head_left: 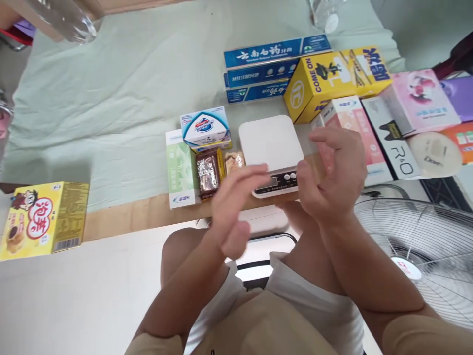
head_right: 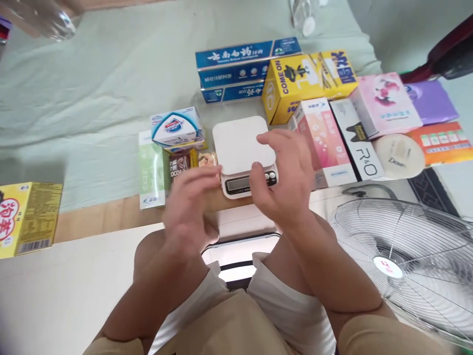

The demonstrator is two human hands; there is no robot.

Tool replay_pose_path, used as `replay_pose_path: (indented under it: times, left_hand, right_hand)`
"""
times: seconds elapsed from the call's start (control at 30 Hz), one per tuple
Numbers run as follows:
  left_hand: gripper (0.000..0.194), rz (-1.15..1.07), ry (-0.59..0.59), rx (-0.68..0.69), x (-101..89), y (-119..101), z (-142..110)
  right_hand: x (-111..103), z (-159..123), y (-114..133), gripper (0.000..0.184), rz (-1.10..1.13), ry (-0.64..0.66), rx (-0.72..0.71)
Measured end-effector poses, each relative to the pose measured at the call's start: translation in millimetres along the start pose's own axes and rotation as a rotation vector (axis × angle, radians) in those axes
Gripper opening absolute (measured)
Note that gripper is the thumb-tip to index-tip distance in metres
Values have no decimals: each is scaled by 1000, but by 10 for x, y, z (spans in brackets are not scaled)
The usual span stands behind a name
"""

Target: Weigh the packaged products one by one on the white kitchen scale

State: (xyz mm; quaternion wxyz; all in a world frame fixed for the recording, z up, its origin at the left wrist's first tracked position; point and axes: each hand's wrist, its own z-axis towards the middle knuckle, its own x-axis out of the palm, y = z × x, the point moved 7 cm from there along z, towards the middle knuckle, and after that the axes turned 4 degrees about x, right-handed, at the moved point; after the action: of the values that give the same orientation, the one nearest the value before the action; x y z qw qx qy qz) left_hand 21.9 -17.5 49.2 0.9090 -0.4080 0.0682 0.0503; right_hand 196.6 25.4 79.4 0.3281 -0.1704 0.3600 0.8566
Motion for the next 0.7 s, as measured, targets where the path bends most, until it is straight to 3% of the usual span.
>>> replay_pose_path:
  times: [0.13, 0.27, 0.37, 0.5, 0.7]
  left_hand:
    - [55, -150, 197, -12, 737, -60, -70]
    - [41, -135, 216, -248, 1176, 177, -124]
    - [40, -171, 216, -464, 1416, 364, -155]
    - [59, -350, 244, -643, 1698, 460, -127]
    - [85, -370, 159, -838, 1819, 634, -57]
  right_hand:
    - [-381, -87, -427, 34, 40, -3, 208]
    - [-569, -190, -801, 41, 94, 24, 393]
    - [-610, -202, -878, 41, 99, 79, 417]
    - [-661, -156, -850, 35, 39, 131, 395]
    - [-683, -172, -920, 35, -37, 175, 428]
